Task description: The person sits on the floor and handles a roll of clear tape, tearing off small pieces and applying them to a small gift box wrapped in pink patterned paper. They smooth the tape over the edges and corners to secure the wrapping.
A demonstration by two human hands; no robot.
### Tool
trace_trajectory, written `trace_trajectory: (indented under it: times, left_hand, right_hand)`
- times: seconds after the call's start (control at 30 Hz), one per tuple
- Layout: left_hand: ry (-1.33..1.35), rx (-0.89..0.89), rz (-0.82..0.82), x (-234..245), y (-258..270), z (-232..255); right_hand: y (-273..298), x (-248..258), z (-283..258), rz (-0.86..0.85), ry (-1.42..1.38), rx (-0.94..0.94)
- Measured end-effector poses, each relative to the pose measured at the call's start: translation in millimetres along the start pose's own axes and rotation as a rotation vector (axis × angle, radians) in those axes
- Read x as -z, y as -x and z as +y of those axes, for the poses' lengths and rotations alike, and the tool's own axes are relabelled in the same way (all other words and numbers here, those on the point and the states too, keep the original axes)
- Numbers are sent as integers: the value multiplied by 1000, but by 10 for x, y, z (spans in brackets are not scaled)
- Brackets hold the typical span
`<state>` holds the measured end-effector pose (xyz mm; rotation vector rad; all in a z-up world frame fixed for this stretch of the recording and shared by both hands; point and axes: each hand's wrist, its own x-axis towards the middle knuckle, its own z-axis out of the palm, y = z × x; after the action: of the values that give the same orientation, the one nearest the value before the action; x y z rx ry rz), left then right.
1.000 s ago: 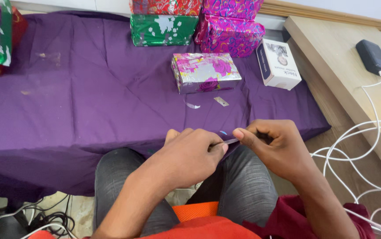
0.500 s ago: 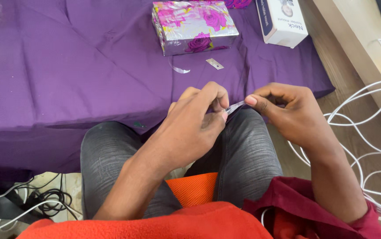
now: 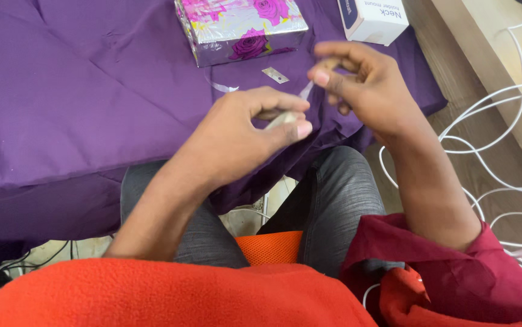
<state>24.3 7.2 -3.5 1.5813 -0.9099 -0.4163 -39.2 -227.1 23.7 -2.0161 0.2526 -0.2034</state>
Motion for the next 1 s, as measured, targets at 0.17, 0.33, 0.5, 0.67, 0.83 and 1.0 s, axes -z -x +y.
trace_trajectory:
  times: [0.17,0.33,0.5,0.67,0.83,1.0]
  left_hand:
    - [122,12,-24,78,-248,2]
    - [227,32,40,246,-291,90]
    - [240,-63,143,448,-277,171]
    - [97,-100,222,553,-237,276]
    - [109,-74,236,593,-201,356]
    - [-8,-127,261,584,-176,419]
  right_hand:
    - [-333,-157,260,187,-702,-82]
    - [-470,-199,545,374,-421,-28]
    - [-597,-464,682,238,450,264]
    - [-625,-680,611,229,660,272]
    - [-688,-650,585,124,492,33]
    - [-594,-453,458,-23,-94,-130]
